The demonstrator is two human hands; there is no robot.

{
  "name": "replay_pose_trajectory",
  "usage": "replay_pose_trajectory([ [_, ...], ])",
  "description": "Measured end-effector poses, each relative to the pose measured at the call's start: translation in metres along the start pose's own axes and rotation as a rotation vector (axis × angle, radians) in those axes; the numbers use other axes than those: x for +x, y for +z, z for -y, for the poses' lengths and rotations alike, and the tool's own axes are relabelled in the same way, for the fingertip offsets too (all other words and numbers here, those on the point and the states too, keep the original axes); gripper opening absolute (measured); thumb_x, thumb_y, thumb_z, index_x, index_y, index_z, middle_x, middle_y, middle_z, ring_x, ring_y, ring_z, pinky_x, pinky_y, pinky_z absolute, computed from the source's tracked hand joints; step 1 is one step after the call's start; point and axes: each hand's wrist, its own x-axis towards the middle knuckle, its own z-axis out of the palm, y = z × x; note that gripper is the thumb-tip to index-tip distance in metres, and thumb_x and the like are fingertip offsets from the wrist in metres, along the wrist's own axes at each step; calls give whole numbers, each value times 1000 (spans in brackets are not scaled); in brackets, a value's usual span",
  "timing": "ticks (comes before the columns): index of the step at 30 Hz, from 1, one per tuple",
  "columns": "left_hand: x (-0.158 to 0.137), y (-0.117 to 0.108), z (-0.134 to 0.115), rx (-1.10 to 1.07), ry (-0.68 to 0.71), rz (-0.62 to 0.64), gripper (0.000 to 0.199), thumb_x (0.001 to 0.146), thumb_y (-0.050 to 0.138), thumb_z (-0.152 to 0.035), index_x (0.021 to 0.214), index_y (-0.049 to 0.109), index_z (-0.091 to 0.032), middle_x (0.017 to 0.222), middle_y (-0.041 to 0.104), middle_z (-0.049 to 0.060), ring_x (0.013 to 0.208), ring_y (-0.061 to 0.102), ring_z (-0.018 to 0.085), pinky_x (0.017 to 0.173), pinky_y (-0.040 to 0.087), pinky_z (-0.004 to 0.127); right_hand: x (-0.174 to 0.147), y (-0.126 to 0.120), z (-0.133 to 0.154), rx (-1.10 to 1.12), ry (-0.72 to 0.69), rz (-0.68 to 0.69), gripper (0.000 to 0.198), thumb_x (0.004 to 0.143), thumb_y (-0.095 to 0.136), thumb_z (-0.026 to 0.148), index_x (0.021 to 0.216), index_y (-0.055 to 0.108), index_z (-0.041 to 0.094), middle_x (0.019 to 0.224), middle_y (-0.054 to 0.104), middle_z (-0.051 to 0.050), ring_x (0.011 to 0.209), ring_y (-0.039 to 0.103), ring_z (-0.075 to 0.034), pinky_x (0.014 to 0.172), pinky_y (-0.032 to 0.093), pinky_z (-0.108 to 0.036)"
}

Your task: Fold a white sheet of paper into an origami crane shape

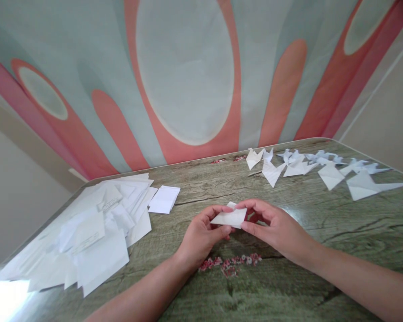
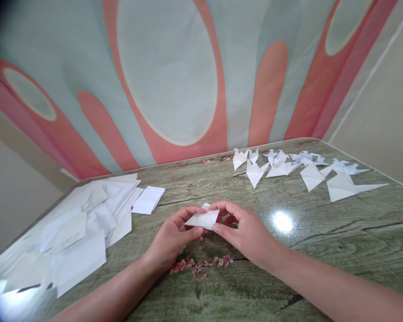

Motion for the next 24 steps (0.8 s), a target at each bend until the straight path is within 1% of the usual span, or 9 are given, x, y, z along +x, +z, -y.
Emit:
replay_pose_trajectory([
  [4, -1, -2, -2, 72, -1, -21, 34, 77, 73, -24, 107, 61, -16, 91, 65, 3, 73, 55, 10, 66, 44, 20, 1, 0, -1, 4, -14, -11, 35, 81, 66, 28, 115, 58, 28, 98, 67, 1, 88, 62, -18, 81, 47, -32],
  [7, 0, -1, -3, 114, 29, -58, 27, 81, 69, -29, 103, 61, -15, 89, 65, 4, 75, 57, 13, 66, 46, 23, 1, 1, -1, 9, -11, -18, 31, 83, 64, 32, 113, 60, 27, 97, 68, 0, 87, 62, -18, 81, 47, -32],
  [11, 1, 2, -2, 115, 50, -100, 22, 83, 66, -33, 93, 57, -15, 78, 65, 2, 70, 60, 14, 64, 47, 24, 2, 2, 0, -8, -16, -37, 23, 86, 61, 35, 107, 63, 26, 93, 69, 0, 85, 63, -18, 79, 47, -30],
  [14, 1, 3, -2, 78, 39, -59, 24, 84, 64, -38, 89, 55, -16, 78, 66, 3, 72, 62, 16, 63, 47, 25, 3, 1, -1, -66, -45, -74, 18, 87, 59, 37, 100, 68, 27, 93, 70, 1, 87, 63, -18, 77, 46, -30],
  [17, -2, 4, -4, 34, 30, 15, 31, 81, 68, -39, 96, 55, -16, 86, 65, 4, 76, 61, 16, 64, 48, 25, 5, -1, -2, -103, -73, -114, 18, 88, 57, 40, 90, 70, 27, 93, 70, 0, 90, 63, -20, 78, 46, -30],
  [19, -3, 6, -6, 24, 23, 24, 37, 75, 74, -37, 100, 54, -17, 90, 65, 3, 76, 59, 15, 65, 47, 24, 5, -2, -3, -104, -77, -130, 19, 89, 56, 40, 90, 70, 27, 92, 70, 0, 89, 62, -20, 78, 46, -30],
  [21, -3, 7, -6, 46, 13, -24, 38, 72, 77, -34, 98, 55, -17, 88, 64, 2, 73, 57, 13, 65, 46, 23, 6, -2, -4, -106, -88, -135, 18, 89, 56, 38, 91, 69, 26, 91, 69, 0, 88, 62, -19, 78, 46, -30],
  [24, -2, 8, -4, 126, 13, -102, 30, 74, 74, -36, 89, 57, -16, 79, 63, 0, 66, 54, 11, 63, 43, 22, 5, 1, -5, -129, -131, -133, 14, 87, 58, 35, 88, 68, 25, 96, 68, -2, 91, 61, -20, 79, 46, -31],
])
